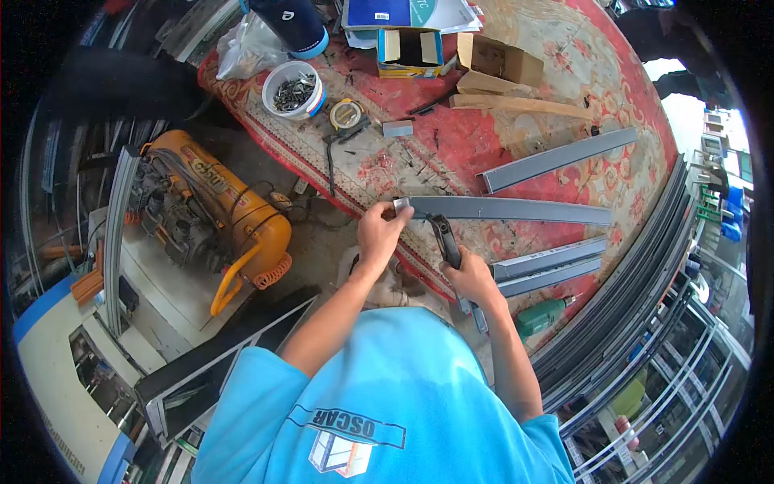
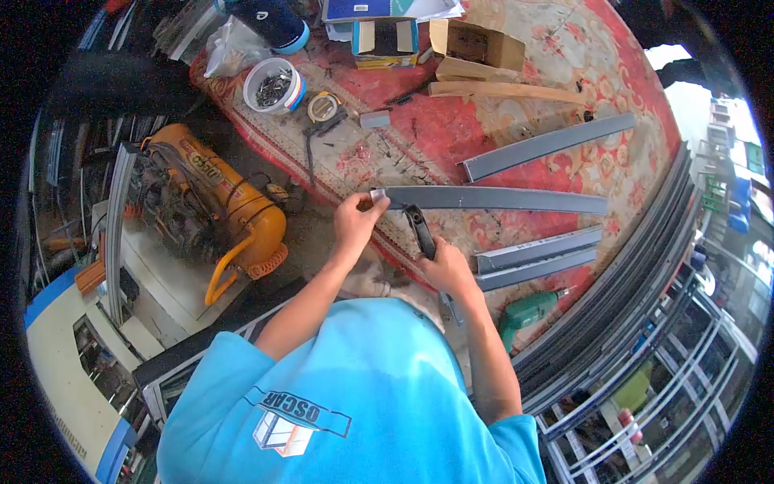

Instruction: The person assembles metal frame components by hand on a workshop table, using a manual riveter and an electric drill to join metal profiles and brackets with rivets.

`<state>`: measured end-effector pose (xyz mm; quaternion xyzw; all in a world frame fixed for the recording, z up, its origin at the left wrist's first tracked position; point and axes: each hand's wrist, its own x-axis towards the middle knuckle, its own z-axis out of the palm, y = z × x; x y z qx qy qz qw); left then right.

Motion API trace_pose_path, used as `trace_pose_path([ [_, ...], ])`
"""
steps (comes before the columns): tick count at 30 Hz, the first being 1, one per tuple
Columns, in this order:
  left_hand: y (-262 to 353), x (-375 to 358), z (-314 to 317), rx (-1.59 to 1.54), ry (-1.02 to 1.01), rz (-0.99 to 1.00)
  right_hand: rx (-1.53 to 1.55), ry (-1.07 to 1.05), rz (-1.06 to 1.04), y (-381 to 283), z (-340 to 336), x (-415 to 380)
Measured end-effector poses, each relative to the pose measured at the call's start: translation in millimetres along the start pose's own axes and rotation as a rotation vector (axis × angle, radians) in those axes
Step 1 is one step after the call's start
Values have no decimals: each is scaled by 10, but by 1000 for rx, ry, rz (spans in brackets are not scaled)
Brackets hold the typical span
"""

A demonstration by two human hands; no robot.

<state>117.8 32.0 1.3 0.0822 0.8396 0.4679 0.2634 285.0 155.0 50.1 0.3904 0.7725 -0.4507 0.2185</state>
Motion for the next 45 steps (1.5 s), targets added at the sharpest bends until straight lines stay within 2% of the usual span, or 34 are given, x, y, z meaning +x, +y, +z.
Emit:
trace_pose_path([
  [3, -188, 91, 38, 68, 13, -19, -22, -15, -2, -24, -26, 5],
  [5, -478, 186, 75, -47, 73, -18, -27, -42, 22, -62, -48, 0],
  [7, -525, 200, -7, 45, 52, -1, -25, -46, 18, -98, -59, -6],
  [8, -360, 177, -75, 166, 59, 44, -23, -44, 14, -112, -61, -7],
  [12, -193, 208, -88, 149, 50, -8, -45, -39, 13, -95, -32, 0],
  [14, -230, 238, -63, 80, -61, -34, -54, 25, -54, -31, 27, 30],
  [17, -279, 212, -38, -64, -149, -108, -56, 16, -38, -49, 25, 16],
  [18, -295, 193, -19, -63, -151, -107, -54, 17, -36, -62, 18, 13],
  [20, -275, 146, 4, -301, -173, -238, -73, -43, -19, -77, 3, 22],
  [24, -291, 125, 62, -414, -239, -345, -82, -20, -30, 35, 77, 61],
  [26, -443, 108, 180, -274, -203, -40, -59, 7, -27, 21, 79, 58],
  [27, -508, 100, 230, -276, -205, -41, -61, 7, -24, 5, 69, 59],
  [29, -528, 74, 286, -158, -85, 4, -37, -44, 27, -65, 24, 49],
  [32, -461, 82, 356, -186, -38, -108, -3, -33, -1, -135, 0, 32],
  [36, -438, 71, 384, -177, 20, -96, 15, 7, -6, -112, 67, 104],
  [39, -463, 61, 442, -191, 67, -107, 34, -4, 64, -194, 87, 150],
  [41, -443, 47, 462, -308, 74, -166, 43, 30, 5, -223, 105, 194],
  [45, -410, 27, 458, -255, 86, -193, 17, 18, -66, -281, 106, 280],
])
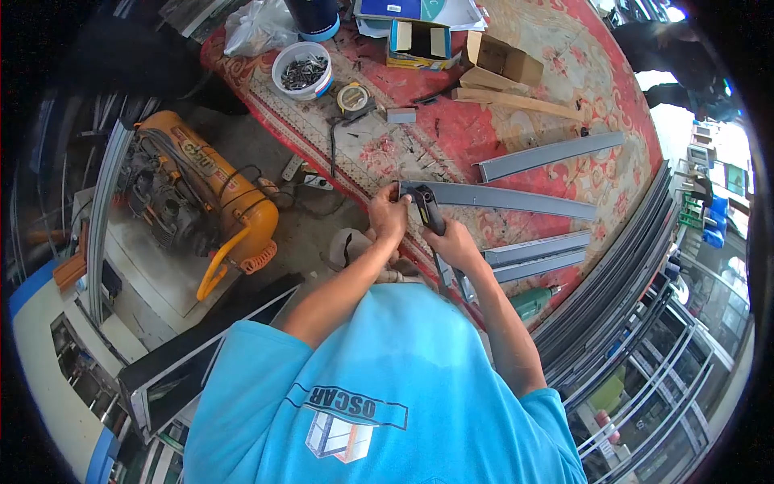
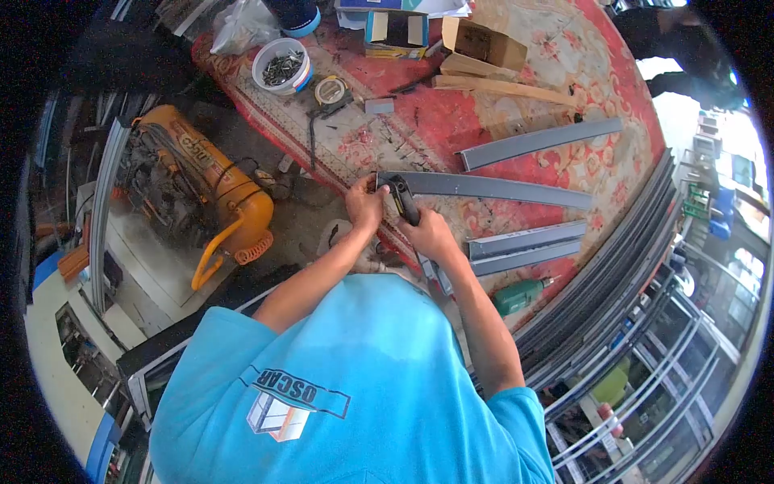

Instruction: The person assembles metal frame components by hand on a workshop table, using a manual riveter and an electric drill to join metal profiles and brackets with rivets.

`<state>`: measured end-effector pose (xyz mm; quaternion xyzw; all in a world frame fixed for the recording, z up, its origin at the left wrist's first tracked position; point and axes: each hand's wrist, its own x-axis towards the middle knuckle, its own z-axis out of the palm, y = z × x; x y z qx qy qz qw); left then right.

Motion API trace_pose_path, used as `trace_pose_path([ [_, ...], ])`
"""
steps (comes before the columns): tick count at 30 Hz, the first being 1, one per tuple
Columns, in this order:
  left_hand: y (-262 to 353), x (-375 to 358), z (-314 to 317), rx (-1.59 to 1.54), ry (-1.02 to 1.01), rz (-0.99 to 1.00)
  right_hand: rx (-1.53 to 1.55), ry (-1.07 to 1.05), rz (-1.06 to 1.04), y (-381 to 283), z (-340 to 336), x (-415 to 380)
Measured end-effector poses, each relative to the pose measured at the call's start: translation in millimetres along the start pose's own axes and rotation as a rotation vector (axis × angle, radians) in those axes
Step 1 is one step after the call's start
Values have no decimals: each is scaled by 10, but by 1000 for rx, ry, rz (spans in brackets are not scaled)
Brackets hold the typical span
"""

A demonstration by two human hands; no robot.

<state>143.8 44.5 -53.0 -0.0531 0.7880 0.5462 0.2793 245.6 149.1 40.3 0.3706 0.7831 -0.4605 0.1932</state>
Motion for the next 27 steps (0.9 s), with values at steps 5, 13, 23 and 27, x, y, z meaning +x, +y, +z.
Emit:
trace_pose_path([
  [5, 271, -94, -65, 64, 7, -3, -94, -16, 68, -214, -53, 13],
  [13, -72, 17, 16, -82, -15, 19, -162, -22, 39, -142, -26, 94],
  [23, 174, -27, -191, -300, -259, -166, -216, -2, 39, -214, -7, 172],
  [27, 188, -24, -289, -299, -249, -142, -187, -89, 124, -245, -82, 214],
])
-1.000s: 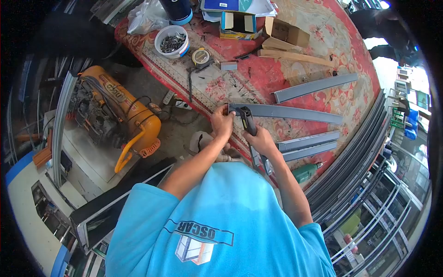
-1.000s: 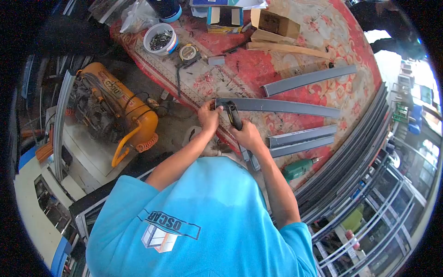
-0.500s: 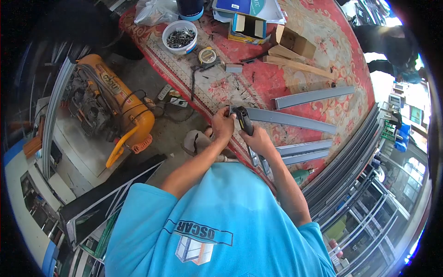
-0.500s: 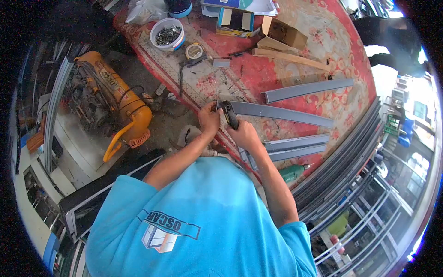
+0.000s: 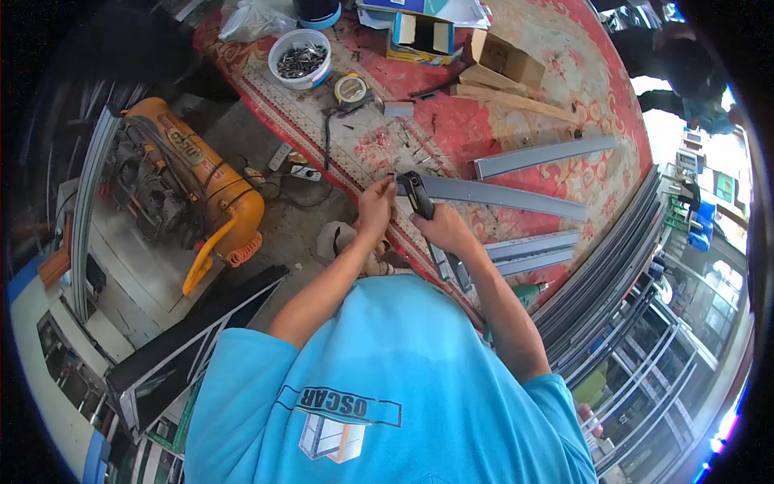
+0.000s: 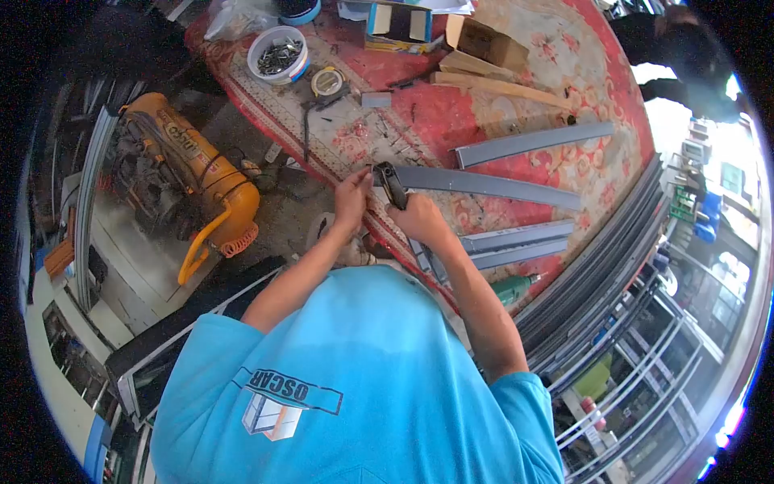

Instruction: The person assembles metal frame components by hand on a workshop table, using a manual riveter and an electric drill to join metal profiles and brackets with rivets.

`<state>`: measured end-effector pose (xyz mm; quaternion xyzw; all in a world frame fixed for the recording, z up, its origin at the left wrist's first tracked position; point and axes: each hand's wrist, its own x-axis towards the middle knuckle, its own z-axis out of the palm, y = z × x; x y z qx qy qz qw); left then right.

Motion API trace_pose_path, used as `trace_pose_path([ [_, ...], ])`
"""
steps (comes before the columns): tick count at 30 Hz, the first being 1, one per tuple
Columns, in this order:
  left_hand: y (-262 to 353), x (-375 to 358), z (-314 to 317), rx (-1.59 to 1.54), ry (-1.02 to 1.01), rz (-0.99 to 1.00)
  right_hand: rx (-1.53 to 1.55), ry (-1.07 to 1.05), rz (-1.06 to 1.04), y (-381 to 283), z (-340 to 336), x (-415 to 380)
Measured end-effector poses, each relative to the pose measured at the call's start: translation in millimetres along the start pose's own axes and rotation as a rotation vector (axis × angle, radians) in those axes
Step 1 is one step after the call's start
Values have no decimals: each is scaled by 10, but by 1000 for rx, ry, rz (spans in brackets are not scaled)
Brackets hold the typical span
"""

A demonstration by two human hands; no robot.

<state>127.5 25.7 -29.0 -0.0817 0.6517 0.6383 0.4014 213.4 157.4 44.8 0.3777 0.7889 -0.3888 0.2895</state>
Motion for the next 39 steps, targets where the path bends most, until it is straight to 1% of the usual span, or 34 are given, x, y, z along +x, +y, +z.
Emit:
trace_pose_path([
  [3, -175, 136, -52, -65, -66, -66, 29, -13, -30, 71, 30, 35],
  [4, -51, 86, -44, -13, -55, -68, -5, 25, -47, 72, 57, 36],
  [5, -57, 72, -37, -11, -59, -67, -40, 63, -67, 67, 75, 40],
  [8, -40, 41, 4, -4, -91, -35, -90, 74, -27, 7, 64, -8],
  [10, -39, -31, 84, 33, -42, 138, -69, 48, -33, 43, 99, 40],
  [11, -5, -60, 74, 34, -41, 139, -50, 29, -39, 69, 123, 72],
  [13, 102, -101, 89, 153, -47, 144, -54, 54, -58, 166, 242, 119],
  [15, -26, -29, 39, 258, -52, 181, -3, 88, -87, 94, 209, 65],
  [16, -295, 94, -7, 200, -63, 223, 46, 109, -101, 9, 167, -27],
  [17, -233, 19, 43, 264, 0, 366, 32, 98, -91, -74, 64, -115],
  [18, -414, 124, 22, 195, -3, 323, 58, 179, -198, 75, 173, -59],
  [19, -174, -6, 51, 180, -46, 405, -52, 124, -84, 90, 205, -2],
  [20, -253, 47, 15, 216, -60, 446, 33, 294, -151, 175, 396, 52],
  [21, -497, 220, -64, 355, -26, 497, -38, 199, -116, 174, 395, 54],
  [23, -446, 188, -114, 164, -83, 328, -41, 165, -9, 76, 369, -8],
  [24, -349, 150, -108, 166, -100, 355, -33, 196, -14, 42, 344, -51],
  [26, -225, 42, -58, -168, -68, -135, -86, 167, -39, 43, 299, -124],
  [27, -193, 0, -34, -164, -69, -121, -82, 177, -48, 61, 335, -148],
  [29, -174, 5, -27, -70, -151, 38, -88, 218, -53, 80, 345, -142],
  [30, -374, 225, -149, 13, -241, 57, -85, 227, -61, 97, 323, -127],
  [32, -287, 146, -112, -38, -248, 65, -258, 132, -89, 117, 262, -103],
  [33, -234, 98, -103, -89, -256, 59, -255, 139, -92, 122, 263, -106],
  [34, -224, 139, -81, -58, -260, 146, -280, 104, -112, 125, 253, -102],
  [35, -223, 157, -73, -59, -263, 156, -309, 68, -133, 125, 238, -90],
  [36, -246, 148, -58, -34, -231, 160, -310, 75, -138, 124, 228, -71],
  [38, -188, 99, 5, -15, -173, 165, -204, 14, -100, 74, 178, -92],
  [39, -141, 84, 18, -16, -175, 174, -205, 22, -104, 49, 112, -74],
])
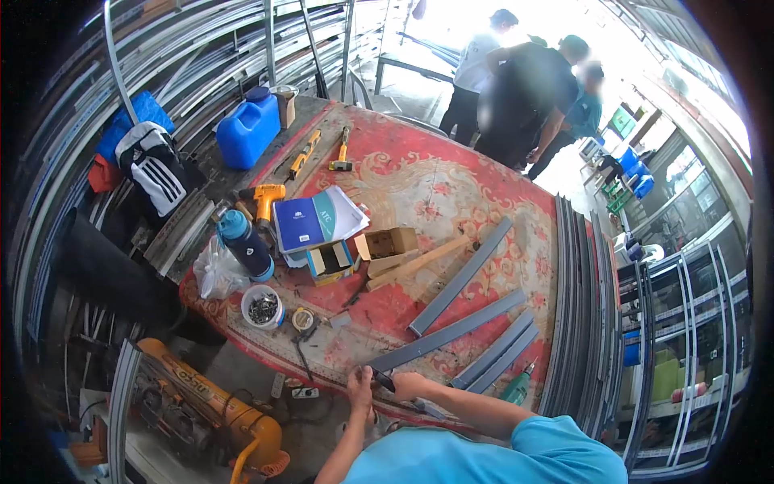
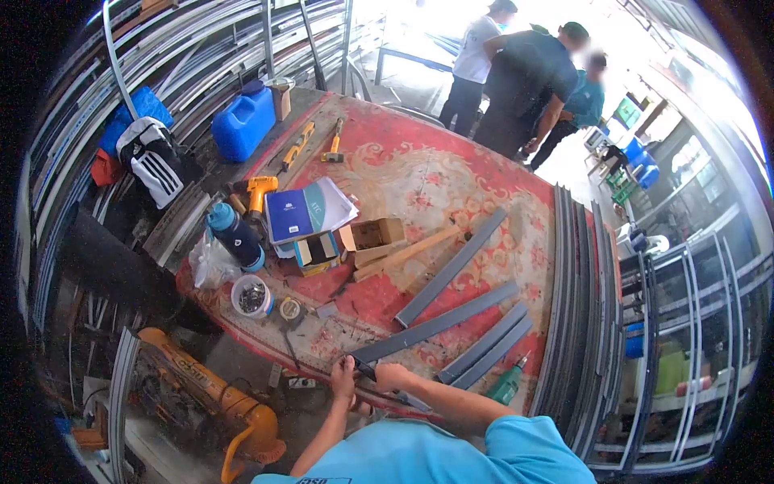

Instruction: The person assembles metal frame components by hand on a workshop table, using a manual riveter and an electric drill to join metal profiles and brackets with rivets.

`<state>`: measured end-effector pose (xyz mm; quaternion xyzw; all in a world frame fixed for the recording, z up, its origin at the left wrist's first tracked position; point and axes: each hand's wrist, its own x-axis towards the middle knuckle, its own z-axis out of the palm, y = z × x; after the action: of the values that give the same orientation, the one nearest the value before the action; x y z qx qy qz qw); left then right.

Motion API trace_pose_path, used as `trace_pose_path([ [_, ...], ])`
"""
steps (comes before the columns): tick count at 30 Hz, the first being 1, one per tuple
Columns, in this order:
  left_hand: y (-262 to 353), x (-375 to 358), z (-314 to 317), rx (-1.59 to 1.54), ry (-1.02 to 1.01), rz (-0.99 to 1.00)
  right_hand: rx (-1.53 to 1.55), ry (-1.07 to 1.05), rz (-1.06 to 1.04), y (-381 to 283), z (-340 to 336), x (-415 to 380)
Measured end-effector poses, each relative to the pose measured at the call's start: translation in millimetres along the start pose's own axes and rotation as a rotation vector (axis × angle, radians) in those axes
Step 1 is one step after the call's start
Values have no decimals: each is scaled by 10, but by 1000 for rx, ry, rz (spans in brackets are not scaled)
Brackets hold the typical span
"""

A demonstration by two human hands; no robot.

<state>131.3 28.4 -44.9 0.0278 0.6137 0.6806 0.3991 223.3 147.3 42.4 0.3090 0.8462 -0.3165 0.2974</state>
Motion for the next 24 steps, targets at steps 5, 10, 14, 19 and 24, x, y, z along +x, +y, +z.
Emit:
trace_pose_path([
  [5, 2, -24, -2, -120, -54, -46, 290, -368, 180, -150, -447, -52],
  [10, 87, -71, 72, -73, 42, 1, -90, -5, -124, 57, 90, -159],
  [14, 19, -34, 78, 97, 0, 157, -53, 99, -21, 98, 262, -154],
  [19, 259, -196, 214, -62, -14, 54, -24, 99, -23, 129, 273, -152],
  [24, 336, -203, 215, -268, 7, -144, 30, 91, 36, 86, 279, -164],
])
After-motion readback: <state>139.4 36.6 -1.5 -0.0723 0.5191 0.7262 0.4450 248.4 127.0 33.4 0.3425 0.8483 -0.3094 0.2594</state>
